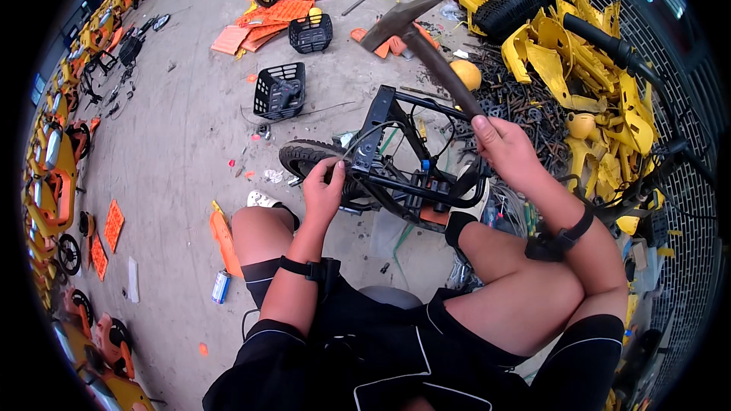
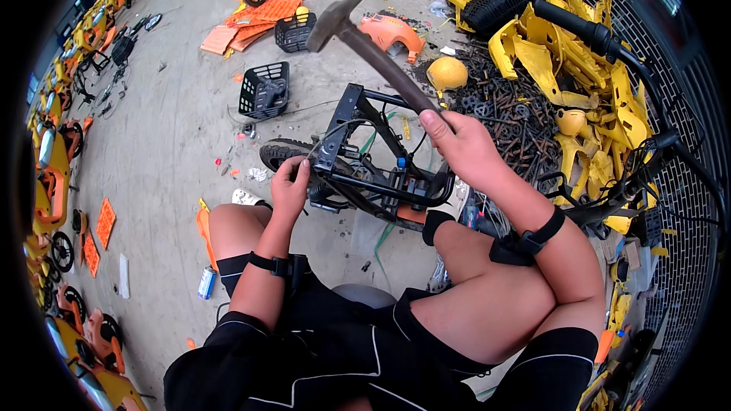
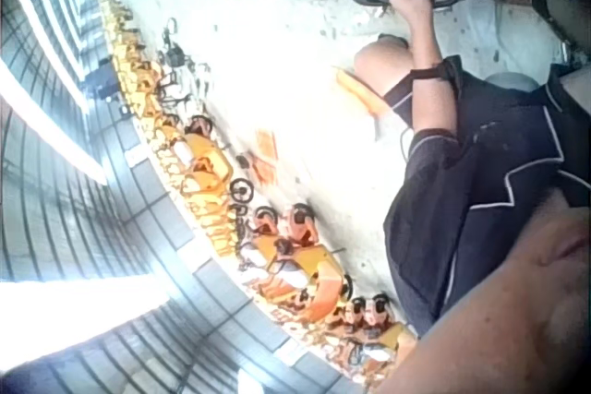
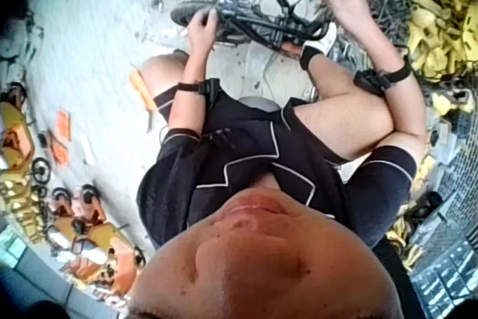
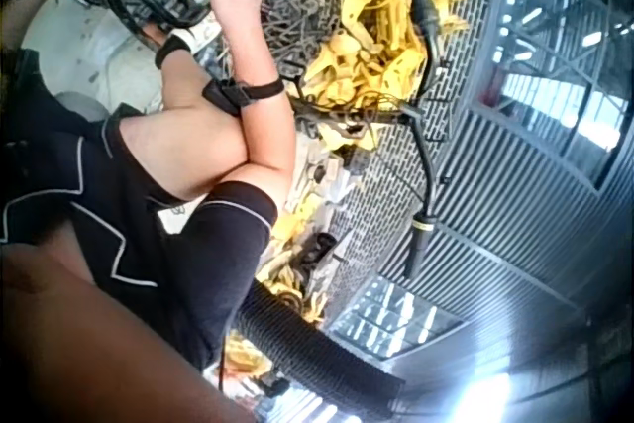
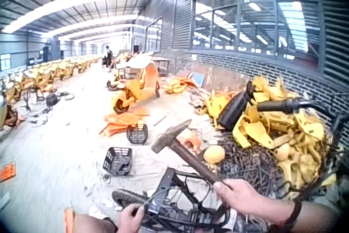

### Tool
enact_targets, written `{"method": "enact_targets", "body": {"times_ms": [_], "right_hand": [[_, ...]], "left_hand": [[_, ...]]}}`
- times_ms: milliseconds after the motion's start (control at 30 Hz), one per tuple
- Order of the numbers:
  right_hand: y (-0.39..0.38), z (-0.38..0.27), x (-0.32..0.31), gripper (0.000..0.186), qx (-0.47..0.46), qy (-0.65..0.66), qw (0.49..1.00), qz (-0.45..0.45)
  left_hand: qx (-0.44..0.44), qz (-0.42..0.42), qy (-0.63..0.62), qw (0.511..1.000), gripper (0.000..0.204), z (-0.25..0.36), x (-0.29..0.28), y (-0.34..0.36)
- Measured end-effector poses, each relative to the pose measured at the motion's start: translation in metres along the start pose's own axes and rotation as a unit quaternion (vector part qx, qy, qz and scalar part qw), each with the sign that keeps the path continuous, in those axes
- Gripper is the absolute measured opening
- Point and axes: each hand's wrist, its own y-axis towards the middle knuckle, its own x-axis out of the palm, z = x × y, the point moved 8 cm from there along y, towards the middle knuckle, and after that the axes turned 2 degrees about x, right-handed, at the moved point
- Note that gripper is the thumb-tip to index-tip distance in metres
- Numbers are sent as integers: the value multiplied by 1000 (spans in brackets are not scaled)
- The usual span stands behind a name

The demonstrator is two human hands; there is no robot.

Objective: The person uses a hammer and pliers to adjust and secure components on the frame of an electric scooter, handling wires and a metal bracket.

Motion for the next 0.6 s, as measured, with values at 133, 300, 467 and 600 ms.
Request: {"method": "enact_targets", "body": {"times_ms": [133, 300, 467, 600], "right_hand": [[1, 19, 17, 63, -32, -134, 990, -5], [-6, 28, 33, 70, 73, -227, 970, -53], [-7, 2, 20, 59, -41, -72, 997, -1], [-9, 12, 29, 58, -38, -87, 995, -11]], "left_hand": [[-17, -6, -38, 999, 18, -4, 2, 3], [27, 8, 18, 999, 16, 11, -5, 4], [89, 33, 45, 994, 16, 45, -9, 12], [105, 35, 63, 992, 14, 48, -12, 13]]}}
